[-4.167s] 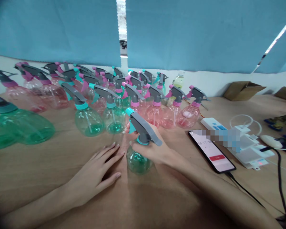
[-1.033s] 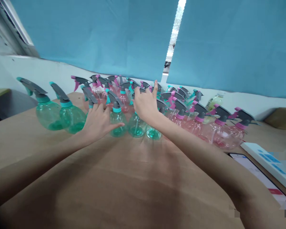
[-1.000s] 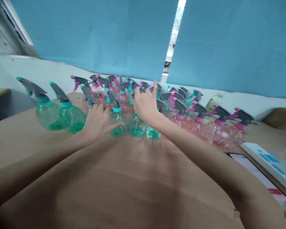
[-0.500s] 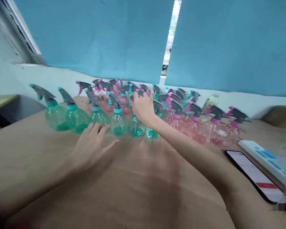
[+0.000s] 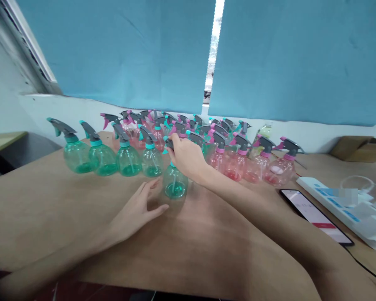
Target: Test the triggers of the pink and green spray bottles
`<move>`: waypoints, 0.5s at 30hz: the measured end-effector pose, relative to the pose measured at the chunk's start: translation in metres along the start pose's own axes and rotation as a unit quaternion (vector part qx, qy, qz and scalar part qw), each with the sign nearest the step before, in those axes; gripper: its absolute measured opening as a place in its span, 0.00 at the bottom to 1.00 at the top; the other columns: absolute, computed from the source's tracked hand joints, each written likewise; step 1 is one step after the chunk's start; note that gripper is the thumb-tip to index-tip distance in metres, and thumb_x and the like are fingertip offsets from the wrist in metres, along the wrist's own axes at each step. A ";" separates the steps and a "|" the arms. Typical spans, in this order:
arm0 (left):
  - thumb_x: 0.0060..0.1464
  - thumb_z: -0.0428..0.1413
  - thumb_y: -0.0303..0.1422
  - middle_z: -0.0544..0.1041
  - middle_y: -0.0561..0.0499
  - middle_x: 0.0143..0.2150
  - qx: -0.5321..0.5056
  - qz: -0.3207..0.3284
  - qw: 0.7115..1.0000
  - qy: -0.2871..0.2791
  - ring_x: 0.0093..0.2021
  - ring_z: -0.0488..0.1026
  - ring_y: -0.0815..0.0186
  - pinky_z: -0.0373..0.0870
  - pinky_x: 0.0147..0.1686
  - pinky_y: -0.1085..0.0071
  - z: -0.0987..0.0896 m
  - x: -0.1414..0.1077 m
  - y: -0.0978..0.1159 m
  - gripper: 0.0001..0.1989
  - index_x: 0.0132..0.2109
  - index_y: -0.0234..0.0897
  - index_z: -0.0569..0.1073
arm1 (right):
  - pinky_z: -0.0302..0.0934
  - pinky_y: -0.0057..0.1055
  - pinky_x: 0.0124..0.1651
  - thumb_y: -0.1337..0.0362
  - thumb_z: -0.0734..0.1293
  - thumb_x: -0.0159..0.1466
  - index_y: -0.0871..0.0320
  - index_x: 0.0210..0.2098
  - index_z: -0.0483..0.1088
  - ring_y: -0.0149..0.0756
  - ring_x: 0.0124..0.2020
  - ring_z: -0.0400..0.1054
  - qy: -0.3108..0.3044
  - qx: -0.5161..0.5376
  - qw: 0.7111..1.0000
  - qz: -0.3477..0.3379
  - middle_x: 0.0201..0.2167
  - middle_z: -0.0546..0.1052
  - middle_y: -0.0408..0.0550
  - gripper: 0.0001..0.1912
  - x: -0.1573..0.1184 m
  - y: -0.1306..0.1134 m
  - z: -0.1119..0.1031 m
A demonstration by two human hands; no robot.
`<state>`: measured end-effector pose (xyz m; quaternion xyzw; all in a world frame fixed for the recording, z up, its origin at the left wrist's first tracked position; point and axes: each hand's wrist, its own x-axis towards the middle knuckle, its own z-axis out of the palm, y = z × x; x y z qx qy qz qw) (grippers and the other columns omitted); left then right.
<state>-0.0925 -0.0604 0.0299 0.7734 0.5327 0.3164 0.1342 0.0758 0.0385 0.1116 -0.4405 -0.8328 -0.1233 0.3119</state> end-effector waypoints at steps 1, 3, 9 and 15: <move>0.54 0.58 0.40 0.61 0.41 0.61 -0.027 0.008 1.000 0.006 0.62 0.59 0.51 0.58 0.57 0.50 0.006 0.005 0.003 0.35 0.64 0.41 0.51 | 0.56 0.33 0.30 0.59 0.57 0.66 0.63 0.51 0.63 0.43 0.33 0.72 -0.004 0.021 1.000 0.002 0.35 0.77 0.54 0.18 -0.008 0.001 -0.006; 0.53 0.59 0.42 0.57 0.40 0.64 -0.077 0.028 0.997 0.010 0.63 0.56 0.50 0.57 0.57 0.49 0.020 0.013 0.009 0.40 0.65 0.42 0.48 | 0.57 0.33 0.30 0.59 0.58 0.65 0.62 0.53 0.62 0.42 0.33 0.71 -0.012 0.061 0.998 -0.007 0.34 0.77 0.52 0.19 -0.025 0.003 -0.018; 0.51 0.61 0.44 0.60 0.37 0.62 -0.152 0.028 0.988 0.005 0.62 0.58 0.47 0.59 0.55 0.45 0.061 0.023 0.031 0.40 0.64 0.41 0.51 | 0.64 0.36 0.36 0.55 0.64 0.61 0.57 0.63 0.53 0.38 0.34 0.71 -0.068 0.220 0.973 -0.002 0.42 0.76 0.50 0.33 -0.075 0.028 -0.052; 0.51 0.62 0.45 0.60 0.39 0.62 -0.200 0.042 0.978 -0.031 0.62 0.58 0.48 0.58 0.56 0.46 0.086 0.032 0.055 0.41 0.64 0.44 0.50 | 0.66 0.42 0.49 0.54 0.73 0.52 0.55 0.62 0.53 0.43 0.52 0.66 -0.070 0.367 0.924 0.080 0.52 0.71 0.54 0.43 -0.116 0.066 -0.052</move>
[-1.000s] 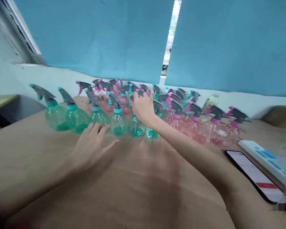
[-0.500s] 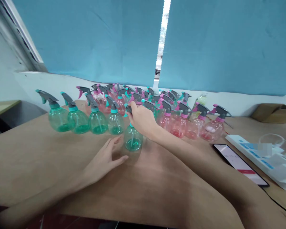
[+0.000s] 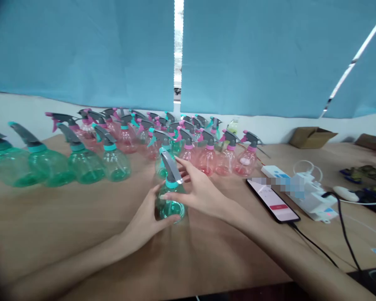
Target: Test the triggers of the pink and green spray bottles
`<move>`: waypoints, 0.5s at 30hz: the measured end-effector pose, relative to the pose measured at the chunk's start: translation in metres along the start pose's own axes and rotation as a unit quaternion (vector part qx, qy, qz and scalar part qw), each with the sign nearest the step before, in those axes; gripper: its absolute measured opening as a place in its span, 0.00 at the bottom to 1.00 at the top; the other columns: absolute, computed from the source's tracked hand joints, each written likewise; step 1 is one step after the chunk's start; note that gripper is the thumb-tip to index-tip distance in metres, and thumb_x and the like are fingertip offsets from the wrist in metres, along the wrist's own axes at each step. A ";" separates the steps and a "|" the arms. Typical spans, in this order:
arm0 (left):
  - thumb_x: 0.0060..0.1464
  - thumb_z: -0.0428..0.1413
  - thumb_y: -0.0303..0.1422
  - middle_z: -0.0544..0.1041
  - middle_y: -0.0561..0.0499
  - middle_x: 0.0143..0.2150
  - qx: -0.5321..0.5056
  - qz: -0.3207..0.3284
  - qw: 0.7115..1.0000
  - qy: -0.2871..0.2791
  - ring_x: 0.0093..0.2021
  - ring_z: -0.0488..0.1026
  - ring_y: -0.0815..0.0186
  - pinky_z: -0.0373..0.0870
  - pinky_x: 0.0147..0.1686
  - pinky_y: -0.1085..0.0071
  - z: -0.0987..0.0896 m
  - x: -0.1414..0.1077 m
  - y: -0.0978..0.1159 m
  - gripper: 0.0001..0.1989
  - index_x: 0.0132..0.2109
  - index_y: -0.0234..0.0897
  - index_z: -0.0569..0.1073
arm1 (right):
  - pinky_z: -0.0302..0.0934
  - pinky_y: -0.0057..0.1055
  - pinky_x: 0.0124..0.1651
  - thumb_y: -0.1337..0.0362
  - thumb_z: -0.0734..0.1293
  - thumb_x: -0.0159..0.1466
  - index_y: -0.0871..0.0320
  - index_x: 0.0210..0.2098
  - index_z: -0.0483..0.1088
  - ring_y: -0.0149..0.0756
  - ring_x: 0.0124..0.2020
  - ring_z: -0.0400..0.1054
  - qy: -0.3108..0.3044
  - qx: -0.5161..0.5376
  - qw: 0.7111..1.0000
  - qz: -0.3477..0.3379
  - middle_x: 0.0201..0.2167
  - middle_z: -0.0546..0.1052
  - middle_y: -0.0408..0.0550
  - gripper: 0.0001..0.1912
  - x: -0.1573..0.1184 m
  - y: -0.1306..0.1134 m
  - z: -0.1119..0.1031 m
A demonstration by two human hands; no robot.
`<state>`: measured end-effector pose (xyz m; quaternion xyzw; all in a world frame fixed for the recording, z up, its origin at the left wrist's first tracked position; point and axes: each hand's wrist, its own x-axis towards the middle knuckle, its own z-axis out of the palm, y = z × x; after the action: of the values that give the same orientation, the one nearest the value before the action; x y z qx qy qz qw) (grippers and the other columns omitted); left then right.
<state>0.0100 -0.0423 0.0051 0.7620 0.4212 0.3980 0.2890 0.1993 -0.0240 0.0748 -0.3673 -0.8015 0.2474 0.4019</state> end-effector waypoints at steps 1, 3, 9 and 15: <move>0.50 0.62 0.45 0.60 0.39 0.62 -0.003 0.005 1.000 -0.007 0.62 0.57 0.48 0.57 0.56 0.45 0.005 0.003 0.003 0.41 0.64 0.43 0.50 | 0.66 0.41 0.49 0.55 0.73 0.52 0.55 0.61 0.54 0.43 0.52 0.66 0.003 0.023 1.000 0.013 0.52 0.70 0.53 0.41 -0.004 0.005 -0.001; 0.49 0.63 0.45 0.60 0.39 0.62 -0.006 0.013 1.000 -0.016 0.63 0.56 0.48 0.55 0.58 0.46 0.017 0.011 0.010 0.41 0.63 0.42 0.51 | 0.67 0.40 0.48 0.56 0.73 0.52 0.54 0.58 0.56 0.41 0.49 0.68 0.023 0.056 0.998 0.031 0.51 0.71 0.52 0.38 -0.009 0.013 -0.003; 0.47 0.63 0.48 0.62 0.38 0.60 0.028 0.043 0.996 -0.074 0.61 0.58 0.46 0.56 0.57 0.44 0.048 0.031 0.019 0.42 0.63 0.40 0.53 | 0.66 0.37 0.33 0.56 0.71 0.53 0.54 0.40 0.64 0.34 0.29 0.66 0.143 -0.027 0.986 0.075 0.30 0.71 0.43 0.19 -0.010 0.014 -0.015; 0.59 0.52 0.47 0.59 0.41 0.63 0.082 0.094 0.978 -0.169 0.62 0.58 0.53 0.57 0.58 0.51 0.024 0.040 -0.002 0.35 0.67 0.43 0.47 | 0.66 0.37 0.35 0.57 0.66 0.56 0.54 0.29 0.66 0.36 0.30 0.67 0.159 -0.024 0.983 0.091 0.28 0.72 0.44 0.07 -0.009 0.023 -0.023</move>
<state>0.0430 -0.0087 0.0057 0.8754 0.3238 0.2534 0.2540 0.2306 -0.0152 0.0672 -0.4829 -0.6966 0.2017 0.4908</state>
